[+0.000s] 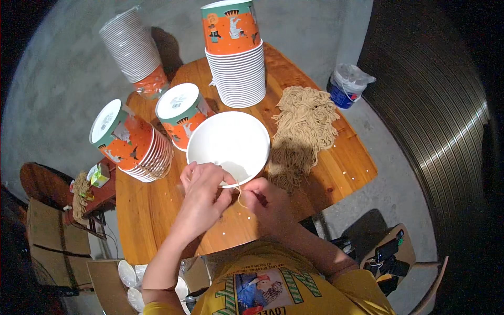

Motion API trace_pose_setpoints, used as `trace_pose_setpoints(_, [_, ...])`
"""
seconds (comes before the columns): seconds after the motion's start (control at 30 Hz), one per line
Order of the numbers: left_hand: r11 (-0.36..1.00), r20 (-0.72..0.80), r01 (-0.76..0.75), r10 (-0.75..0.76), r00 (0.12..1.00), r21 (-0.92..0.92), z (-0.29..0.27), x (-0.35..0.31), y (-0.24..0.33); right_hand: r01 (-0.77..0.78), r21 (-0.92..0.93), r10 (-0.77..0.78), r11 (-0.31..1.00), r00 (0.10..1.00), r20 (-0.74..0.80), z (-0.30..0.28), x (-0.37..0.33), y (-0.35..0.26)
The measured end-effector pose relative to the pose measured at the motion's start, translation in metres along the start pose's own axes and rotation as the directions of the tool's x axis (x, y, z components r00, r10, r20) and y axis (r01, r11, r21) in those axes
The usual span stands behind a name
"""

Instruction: Preparing paper cups by attaching rubber bands and stacking them on a table.

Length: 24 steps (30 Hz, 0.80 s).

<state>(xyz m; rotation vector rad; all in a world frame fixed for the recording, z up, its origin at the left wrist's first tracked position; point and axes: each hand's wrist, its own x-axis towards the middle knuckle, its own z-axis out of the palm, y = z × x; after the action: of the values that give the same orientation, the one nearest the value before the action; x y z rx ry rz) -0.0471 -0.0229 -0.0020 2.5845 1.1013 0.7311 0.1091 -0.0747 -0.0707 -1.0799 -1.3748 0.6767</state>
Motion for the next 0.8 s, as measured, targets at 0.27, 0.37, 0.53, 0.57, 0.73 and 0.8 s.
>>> trace_pose_setpoints(0.27, [0.994, 0.102, 0.064, -0.054, 0.993, -0.094, -0.011, 0.001, -0.002, -0.167, 0.103, 0.164, 0.981, 0.986, 0.037, -0.007, 0.001, 0.004])
trace_pose_setpoints(0.37, [0.995, 0.089, 0.043, -0.035, 0.995, -0.087, -0.01, 0.001, -0.004, -0.146, 0.075, 0.143, 0.987, 0.989, 0.039, -0.007, 0.001, 0.004])
trace_pose_setpoints(0.53, [0.982, 0.134, 0.108, -0.087, 0.987, -0.156, -0.016, 0.003, -0.006, -0.171, 0.1, 0.167, 0.98, 0.985, 0.049, -0.008, 0.002, 0.001])
trace_pose_setpoints(0.57, [0.972, 0.156, 0.14, -0.111, 0.982, -0.19, -0.017, 0.004, -0.007, -0.183, 0.099, 0.178, 0.978, 0.983, 0.055, -0.009, 0.002, 0.0])
trace_pose_setpoints(0.73, [0.955, 0.137, 0.187, -0.158, 0.978, -0.229, -0.019, 0.004, -0.011, -0.218, 0.114, 0.209, 0.969, 0.974, 0.085, -0.008, 0.002, -0.002])
trace_pose_setpoints(0.8, [0.941, 0.154, 0.222, -0.187, 0.97, -0.256, -0.021, 0.005, -0.01, -0.241, 0.125, 0.23, 0.962, 0.968, 0.097, -0.008, 0.002, -0.002])
